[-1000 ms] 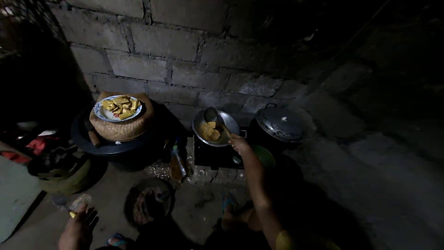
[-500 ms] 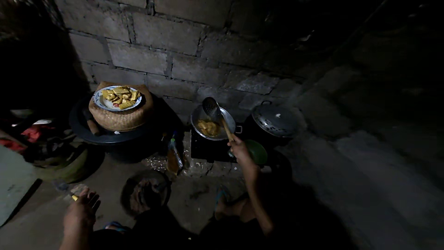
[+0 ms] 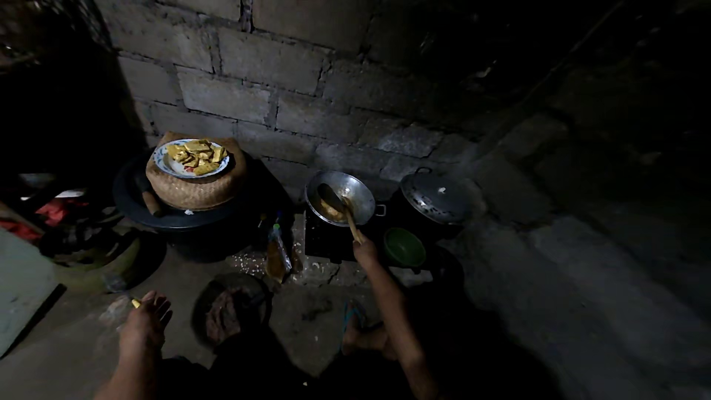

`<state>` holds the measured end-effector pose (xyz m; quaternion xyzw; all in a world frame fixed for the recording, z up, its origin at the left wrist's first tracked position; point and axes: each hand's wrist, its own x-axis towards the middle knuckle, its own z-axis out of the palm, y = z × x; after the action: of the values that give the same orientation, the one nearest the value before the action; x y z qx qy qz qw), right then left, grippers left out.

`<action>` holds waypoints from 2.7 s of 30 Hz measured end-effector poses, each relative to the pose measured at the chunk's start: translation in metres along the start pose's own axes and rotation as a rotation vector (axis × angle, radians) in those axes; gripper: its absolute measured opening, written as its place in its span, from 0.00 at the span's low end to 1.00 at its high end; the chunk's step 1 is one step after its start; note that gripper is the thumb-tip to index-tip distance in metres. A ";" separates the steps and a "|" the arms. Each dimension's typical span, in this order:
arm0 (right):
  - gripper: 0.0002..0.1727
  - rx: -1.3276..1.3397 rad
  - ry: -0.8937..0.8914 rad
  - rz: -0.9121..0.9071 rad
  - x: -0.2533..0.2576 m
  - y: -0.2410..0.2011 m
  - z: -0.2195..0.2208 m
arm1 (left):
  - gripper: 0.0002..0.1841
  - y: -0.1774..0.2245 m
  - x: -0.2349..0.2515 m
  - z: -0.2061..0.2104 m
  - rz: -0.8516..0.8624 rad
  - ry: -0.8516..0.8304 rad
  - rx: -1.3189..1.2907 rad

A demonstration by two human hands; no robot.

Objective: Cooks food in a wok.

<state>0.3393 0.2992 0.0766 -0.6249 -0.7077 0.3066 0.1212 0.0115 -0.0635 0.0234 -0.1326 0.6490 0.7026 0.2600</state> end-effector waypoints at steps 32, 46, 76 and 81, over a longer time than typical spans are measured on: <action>0.29 0.073 -0.098 0.003 -0.025 0.005 -0.078 | 0.22 0.000 -0.001 -0.002 0.021 -0.034 0.008; 0.28 0.369 0.082 0.010 0.014 -0.005 -0.052 | 0.22 -0.002 0.010 -0.004 0.020 -0.011 0.058; 0.28 -0.357 -0.073 -0.089 -0.027 0.005 -0.124 | 0.22 0.001 0.000 0.006 0.015 -0.020 0.052; 0.28 -0.322 -0.087 -0.139 -0.032 0.009 -0.149 | 0.21 -0.001 0.002 0.006 0.016 -0.033 0.051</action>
<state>0.4355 0.3114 0.1945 -0.5722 -0.7936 0.2068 0.0098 0.0110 -0.0576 0.0224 -0.1091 0.6633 0.6900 0.2683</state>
